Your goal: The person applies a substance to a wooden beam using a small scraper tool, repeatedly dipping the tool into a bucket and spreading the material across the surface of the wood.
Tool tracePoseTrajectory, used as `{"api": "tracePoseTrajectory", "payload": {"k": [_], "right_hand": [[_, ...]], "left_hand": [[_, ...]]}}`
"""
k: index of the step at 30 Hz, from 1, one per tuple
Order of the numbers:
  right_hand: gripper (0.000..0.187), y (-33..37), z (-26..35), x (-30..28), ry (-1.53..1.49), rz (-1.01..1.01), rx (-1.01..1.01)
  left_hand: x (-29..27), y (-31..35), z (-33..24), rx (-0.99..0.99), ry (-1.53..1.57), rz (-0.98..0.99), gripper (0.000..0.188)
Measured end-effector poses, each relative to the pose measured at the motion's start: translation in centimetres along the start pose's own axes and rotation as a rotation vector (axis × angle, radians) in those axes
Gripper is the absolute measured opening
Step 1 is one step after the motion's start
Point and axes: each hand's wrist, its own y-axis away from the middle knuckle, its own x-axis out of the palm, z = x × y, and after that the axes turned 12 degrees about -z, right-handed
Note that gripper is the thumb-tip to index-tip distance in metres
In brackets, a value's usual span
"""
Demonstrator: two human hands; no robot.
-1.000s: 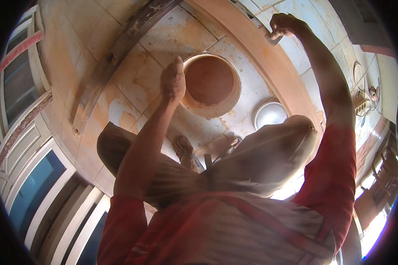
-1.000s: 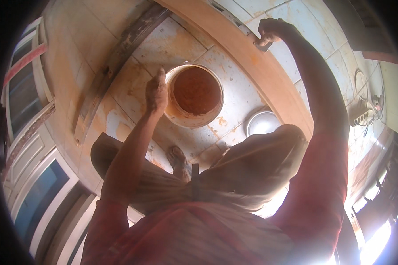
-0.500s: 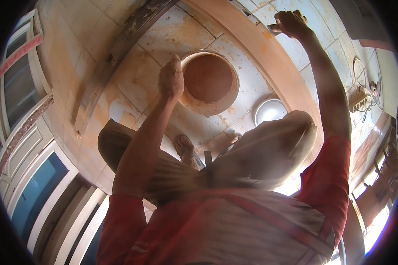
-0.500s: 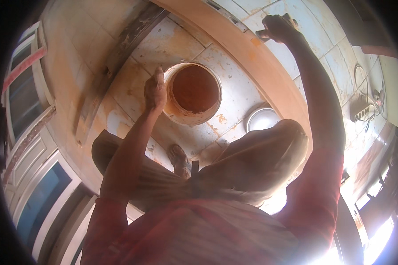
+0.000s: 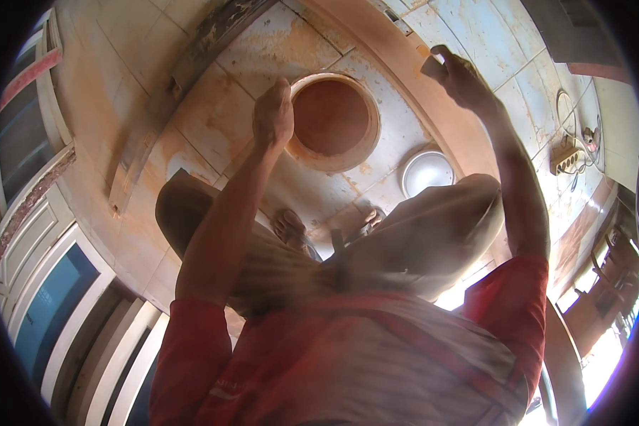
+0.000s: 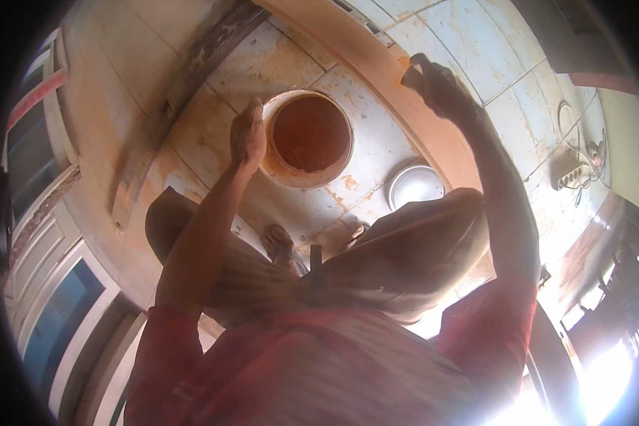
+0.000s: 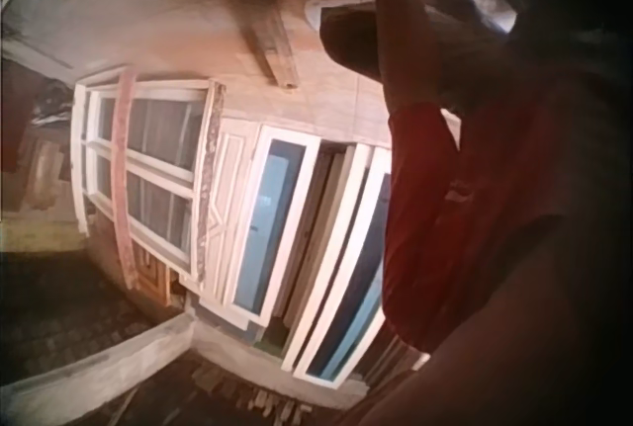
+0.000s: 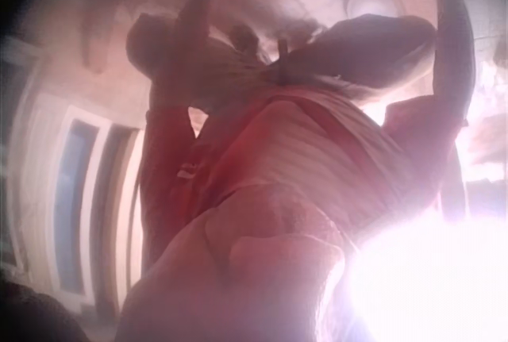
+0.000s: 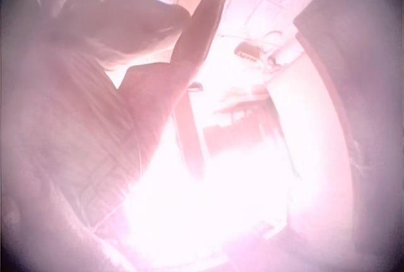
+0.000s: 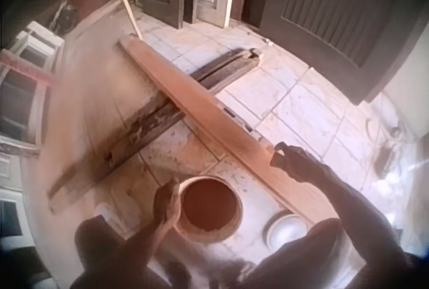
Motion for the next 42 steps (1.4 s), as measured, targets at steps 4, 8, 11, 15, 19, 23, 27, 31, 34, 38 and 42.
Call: {"api": "tracePoseTrajectory", "payload": {"k": [4,8,11,15,19,23,27,31,34,38,42], "right_hand": [[0.014,0.8,-2.6,3.2,-0.152,-0.077,-0.221],[0.016,1.2,-0.6,3.5,0.028,0.007,-0.146],[0.017,1.6,0.6,1.6,0.178,0.156,-0.054],[0.017,0.2,0.9,2.0,0.103,0.099,-0.102],[0.025,-1.7,0.7,4.6,0.049,-0.113,-0.542],[0.021,0.7,3.7,2.5,0.369,0.382,-0.256],[0.022,2.7,4.8,-0.6,0.092,0.136,-0.195],[0.022,0.4,6.1,-0.7,-0.019,0.065,-0.118],[0.023,-1.4,5.7,2.2,-0.036,0.032,-0.143],[0.024,-1.5,5.6,6.7,-0.001,-0.009,-0.037],[0.024,-1.7,9.1,8.9,0.005,-0.096,0.080]], "left_hand": [[0.7,-0.3,0.5,0.096,-0.010,-0.032,0.030],[0.6,-0.3,0.8,0.047,0.003,-0.023,0.024],[0.7,0.1,0.1,-0.148,0.181,-0.020,0.052],[1.0,-0.4,1.4,0.207,-0.162,-0.066,0.029],[1.5,-0.5,0.8,0.111,-0.082,-0.048,0.031],[0.8,-0.3,2.1,0.263,-0.179,-0.082,0.037],[0.1,-0.4,0.4,0.042,-0.132,0.009,0.035],[-0.2,-0.5,0.2,0.038,-0.112,0.016,0.034],[0.9,0.7,0.5,0.077,0.060,-0.022,0.044],[0.1,0.1,0.2,0.081,0.083,0.095,0.053],[0.4,-2.2,3.9,-0.019,-0.165,0.412,0.043]]}}
